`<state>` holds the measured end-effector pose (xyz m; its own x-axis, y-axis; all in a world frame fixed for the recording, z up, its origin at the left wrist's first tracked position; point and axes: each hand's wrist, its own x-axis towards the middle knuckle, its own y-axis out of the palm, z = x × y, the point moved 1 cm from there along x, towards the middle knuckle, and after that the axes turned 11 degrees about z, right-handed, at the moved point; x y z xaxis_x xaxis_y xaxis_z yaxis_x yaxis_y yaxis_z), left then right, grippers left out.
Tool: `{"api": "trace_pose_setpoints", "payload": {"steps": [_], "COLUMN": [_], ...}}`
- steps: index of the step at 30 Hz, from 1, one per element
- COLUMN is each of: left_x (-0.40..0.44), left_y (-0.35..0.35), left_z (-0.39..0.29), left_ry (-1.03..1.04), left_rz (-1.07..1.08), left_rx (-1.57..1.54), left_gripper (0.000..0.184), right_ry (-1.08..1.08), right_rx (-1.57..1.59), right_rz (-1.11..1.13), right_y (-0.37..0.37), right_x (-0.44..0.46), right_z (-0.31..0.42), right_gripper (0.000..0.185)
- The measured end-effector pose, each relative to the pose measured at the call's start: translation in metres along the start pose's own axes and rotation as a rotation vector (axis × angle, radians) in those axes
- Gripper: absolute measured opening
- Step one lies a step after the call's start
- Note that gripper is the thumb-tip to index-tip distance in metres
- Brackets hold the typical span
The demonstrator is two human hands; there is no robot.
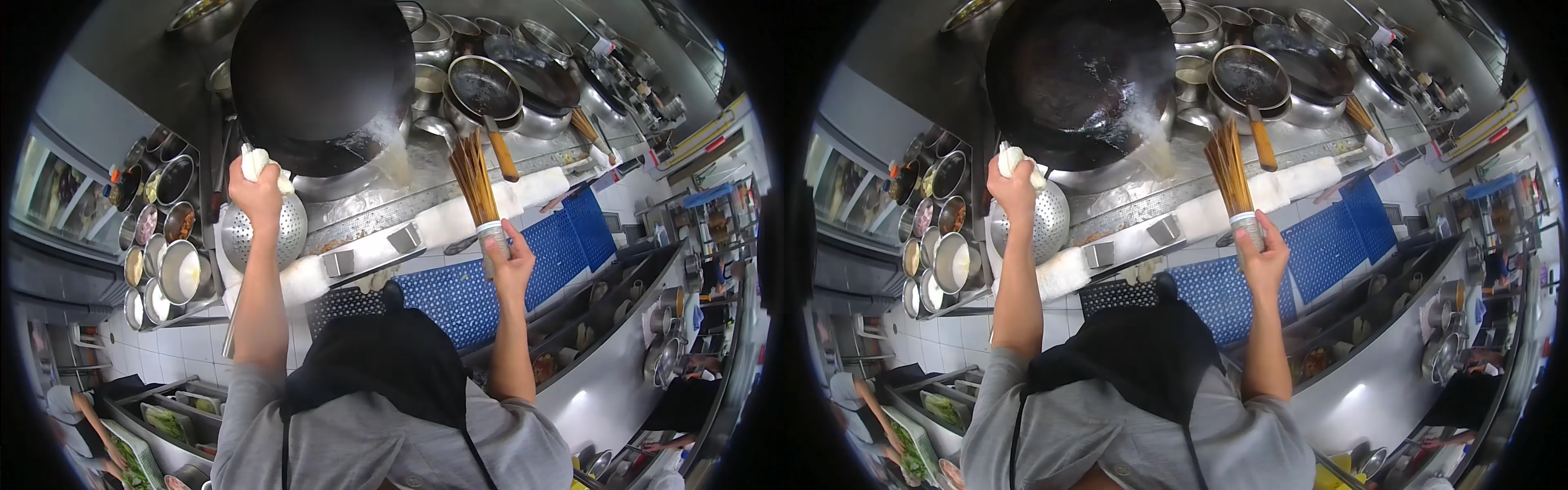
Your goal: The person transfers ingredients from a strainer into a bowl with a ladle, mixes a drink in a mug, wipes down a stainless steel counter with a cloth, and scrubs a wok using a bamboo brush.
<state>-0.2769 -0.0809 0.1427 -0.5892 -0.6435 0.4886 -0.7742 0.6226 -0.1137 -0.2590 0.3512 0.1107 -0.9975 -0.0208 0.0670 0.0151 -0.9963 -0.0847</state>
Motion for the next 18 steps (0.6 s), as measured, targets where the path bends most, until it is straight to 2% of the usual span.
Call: {"api": "trace_pose_setpoints", "payload": {"steps": [3, 10, 11, 14, 16, 18], "left_x": [-0.007, -0.02, -0.022, -0.029, -0.032, -0.031], "left_y": [-0.001, -0.008, -0.009, -0.01, -0.01, -0.016], "left_z": [0.006, 0.032, 0.035, 0.041, 0.043, 0.047], "left_ry": [0.042, 0.098, 0.104, 0.071, 0.042, 0.034], "left_rz": [-0.032, -0.06, -0.067, -0.087, -0.107, -0.108], "left_rx": [-0.012, 0.039, 0.059, -0.018, -0.039, 0.029], "left_gripper": [0.04, 0.044, 0.045, 0.047, 0.047, 0.046], "right_ry": [0.07, -0.176, -0.232, -0.458, -0.214, -0.052], "right_rx": [-0.019, -0.256, -0.32, -0.77, -0.892, -0.883], "right_rz": [0.029, -0.04, -0.052, -0.073, 0.203, 0.275], "right_y": [0.003, 0.022, 0.026, 0.035, 0.038, 0.042], "right_x": [-0.004, 0.004, 0.005, 0.005, -0.004, -0.011], "right_z": [0.009, 0.006, 0.0, -0.041, -0.084, -0.079], "right_gripper": [0.052, 0.054, 0.055, 0.058, 0.061, 0.063]}}
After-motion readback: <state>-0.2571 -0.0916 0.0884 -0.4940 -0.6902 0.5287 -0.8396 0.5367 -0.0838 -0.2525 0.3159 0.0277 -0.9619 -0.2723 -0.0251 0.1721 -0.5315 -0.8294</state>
